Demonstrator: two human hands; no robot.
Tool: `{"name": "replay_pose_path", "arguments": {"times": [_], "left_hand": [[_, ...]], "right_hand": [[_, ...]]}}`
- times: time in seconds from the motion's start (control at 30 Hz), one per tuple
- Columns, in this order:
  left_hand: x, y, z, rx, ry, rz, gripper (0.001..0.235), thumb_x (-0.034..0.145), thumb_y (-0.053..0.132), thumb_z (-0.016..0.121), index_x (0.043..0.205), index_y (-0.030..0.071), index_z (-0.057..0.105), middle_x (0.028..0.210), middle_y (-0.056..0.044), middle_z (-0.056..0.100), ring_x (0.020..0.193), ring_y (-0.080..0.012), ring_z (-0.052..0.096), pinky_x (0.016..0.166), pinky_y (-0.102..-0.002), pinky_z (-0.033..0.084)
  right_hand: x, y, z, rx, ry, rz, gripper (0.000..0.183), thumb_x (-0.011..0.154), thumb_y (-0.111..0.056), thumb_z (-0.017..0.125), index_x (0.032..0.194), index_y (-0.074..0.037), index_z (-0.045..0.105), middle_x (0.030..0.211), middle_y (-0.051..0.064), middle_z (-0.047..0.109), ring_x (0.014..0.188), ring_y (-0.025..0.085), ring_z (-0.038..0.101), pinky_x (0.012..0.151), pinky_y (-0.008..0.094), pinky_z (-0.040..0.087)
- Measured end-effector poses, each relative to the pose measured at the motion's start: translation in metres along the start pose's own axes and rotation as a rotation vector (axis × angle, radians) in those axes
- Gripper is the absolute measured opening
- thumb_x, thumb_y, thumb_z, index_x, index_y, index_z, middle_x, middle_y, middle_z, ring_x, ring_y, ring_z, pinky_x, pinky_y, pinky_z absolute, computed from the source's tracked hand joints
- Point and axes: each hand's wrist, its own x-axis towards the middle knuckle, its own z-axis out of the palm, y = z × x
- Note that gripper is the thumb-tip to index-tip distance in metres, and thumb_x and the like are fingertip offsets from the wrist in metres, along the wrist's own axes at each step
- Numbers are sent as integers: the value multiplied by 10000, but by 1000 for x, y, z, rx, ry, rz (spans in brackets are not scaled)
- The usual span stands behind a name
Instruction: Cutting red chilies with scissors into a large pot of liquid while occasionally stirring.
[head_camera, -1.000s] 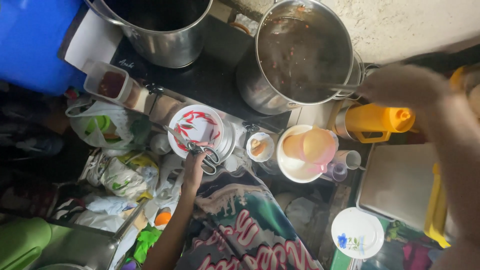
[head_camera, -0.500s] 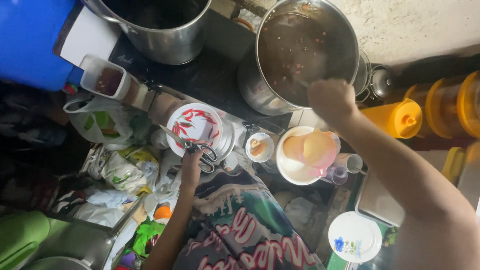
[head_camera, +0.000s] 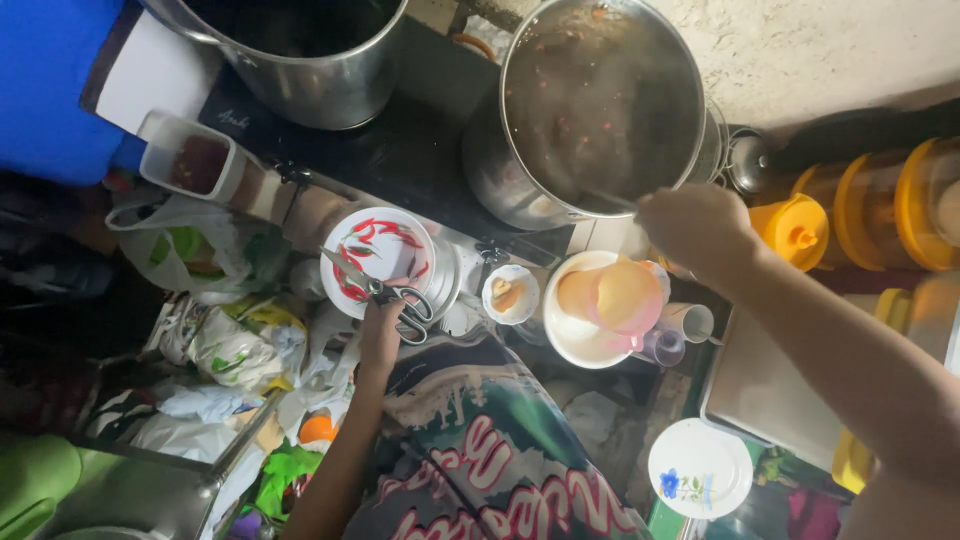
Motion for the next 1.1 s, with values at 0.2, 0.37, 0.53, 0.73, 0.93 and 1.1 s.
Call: {"name": "replay_pose_path", "arguments": {"times": [0.2, 0.37, 0.53, 0.73, 0.93, 1.1], "left_hand": [[15, -22, 16, 175, 234, 631, 233, 995, -51, 566, 1163, 77, 663, 1248, -247, 671, 1019, -374, 686, 806, -406, 583], [8, -27, 5, 8, 186, 551, 190, 1018, 25, 568, 1124, 62, 721, 1270, -210, 680, 1035, -307, 699, 882, -363, 569], [-3, -24, 6, 208, 232, 558, 305, 919, -69, 686, 1189, 64, 633, 1238, -273, 659, 1018, -388, 686, 716, -350, 616], [-12, -49, 5, 82, 41, 167, 293, 1007, 18, 600, 1290, 83, 641, 1408, -302, 519, 1155, -392, 673, 752, -344, 666], [5, -46, 15, 309, 253, 550, 400, 931, -57, 677, 1284, 122, 624, 1244, -249, 626, 1025, -333, 692, 621, -239, 631], [1, -24, 6, 212, 224, 535, 350, 944, -66, 653, 1255, 87, 610, 1254, -309, 612, 1011, -372, 708, 611, -264, 645]], "right_hand": [[22, -7, -8, 163, -231, 16, 131, 863, -48, 700, 796, -151, 746, 715, 47, 743, 764, 264, 779, 590, 434, 604], [73, 16, 7, 159, -234, 6, 142, 942, -87, 616, 871, -134, 731, 736, 77, 763, 772, 271, 794, 604, 439, 619], [66, 16, 3, 174, -300, 27, 162, 995, -131, 573, 969, -111, 732, 794, 115, 774, 815, 298, 796, 624, 464, 623], [1, -4, -19, -31, -315, -85, 158, 971, -136, 607, 967, -225, 738, 878, -45, 781, 921, 171, 788, 752, 386, 639], [17, -10, -36, 107, -203, 4, 184, 940, -81, 650, 830, -174, 765, 761, 15, 770, 828, 205, 786, 652, 394, 631], [68, 6, -13, 85, -117, 7, 246, 963, -117, 619, 774, -172, 768, 698, 38, 762, 762, 191, 784, 613, 380, 628]]}}
